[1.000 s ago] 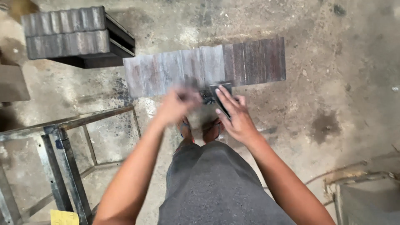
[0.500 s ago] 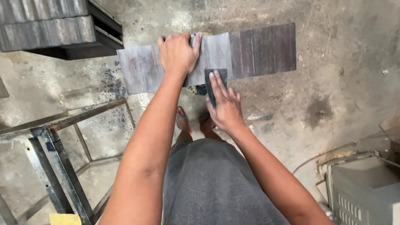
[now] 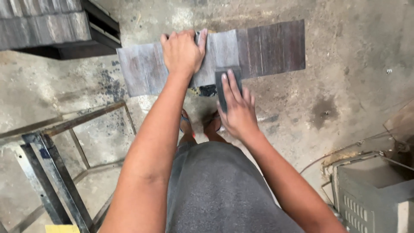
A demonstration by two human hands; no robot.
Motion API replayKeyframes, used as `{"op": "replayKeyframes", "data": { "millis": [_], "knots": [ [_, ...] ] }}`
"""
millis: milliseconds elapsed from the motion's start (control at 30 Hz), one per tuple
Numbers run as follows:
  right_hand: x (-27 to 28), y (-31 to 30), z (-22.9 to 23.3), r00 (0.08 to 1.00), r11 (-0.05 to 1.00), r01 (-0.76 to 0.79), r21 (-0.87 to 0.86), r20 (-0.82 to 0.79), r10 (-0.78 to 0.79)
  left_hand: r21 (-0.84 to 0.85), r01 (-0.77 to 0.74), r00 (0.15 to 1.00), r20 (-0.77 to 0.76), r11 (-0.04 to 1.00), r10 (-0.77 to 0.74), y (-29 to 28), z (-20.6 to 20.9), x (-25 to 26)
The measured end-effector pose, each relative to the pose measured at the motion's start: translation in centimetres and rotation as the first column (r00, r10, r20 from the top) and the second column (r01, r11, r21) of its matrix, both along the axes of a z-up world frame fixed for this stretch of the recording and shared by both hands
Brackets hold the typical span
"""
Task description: The person sands a rectangular wooden plank using a sanding block held in the right hand while stabilizing the plank with the left hand. The person flips the plank over to sand the other side and continues the sanding process.
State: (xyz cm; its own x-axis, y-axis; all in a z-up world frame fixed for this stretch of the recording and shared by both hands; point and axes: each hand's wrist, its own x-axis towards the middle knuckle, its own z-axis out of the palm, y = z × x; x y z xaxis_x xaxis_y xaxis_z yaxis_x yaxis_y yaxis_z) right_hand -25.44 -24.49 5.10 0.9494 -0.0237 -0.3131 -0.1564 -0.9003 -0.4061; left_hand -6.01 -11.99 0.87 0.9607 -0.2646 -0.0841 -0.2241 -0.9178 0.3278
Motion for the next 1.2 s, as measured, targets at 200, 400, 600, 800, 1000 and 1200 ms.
{"op": "replayKeyframes", "data": {
  "millis": [200, 400, 600, 800, 1000, 1200],
  "knots": [
    [1.7, 0.5, -1.6, 0.99, 0.955, 0.024, -0.295, 0.141, 0.019, -0.006, 0.002, 0.999, 0.053, 1.0, -0.001, 0.1, -0.6, -0.1],
    [1.1, 0.2, 0.5, 0.957, 0.98, 0.185, -0.067, 0.237, -0.164, -0.024, 0.005, 1.0, 0.019, 1.0, -0.005, 0.6, -0.5, 0.3],
    [1.9, 1.3, -1.9, 0.975, 0.993, 0.106, -0.057, 0.202, -0.093, -0.031, 0.012, 1.0, -0.005, 0.999, -0.012, 0.5, -0.2, 0.5],
    [0.6, 1.7, -3.4, 0.976, 0.988, 0.05, -0.148, 0.215, -0.017, -0.036, 0.011, 1.0, 0.012, 0.999, -0.01, 0.6, -1.0, 0.4],
    [0.5, 2.0, -2.4, 0.981, 0.991, 0.044, -0.13, 0.191, -0.018, -0.049, 0.021, 1.0, -0.019, 0.999, -0.021, 0.6, -0.4, 0.4],
    [0.8, 2.1, -2.0, 0.986, 0.99, 0.035, -0.134, 0.169, -0.012, -0.04, 0.022, 0.999, -0.044, 0.999, -0.023, 0.5, -0.8, 0.6]
  ]
}}
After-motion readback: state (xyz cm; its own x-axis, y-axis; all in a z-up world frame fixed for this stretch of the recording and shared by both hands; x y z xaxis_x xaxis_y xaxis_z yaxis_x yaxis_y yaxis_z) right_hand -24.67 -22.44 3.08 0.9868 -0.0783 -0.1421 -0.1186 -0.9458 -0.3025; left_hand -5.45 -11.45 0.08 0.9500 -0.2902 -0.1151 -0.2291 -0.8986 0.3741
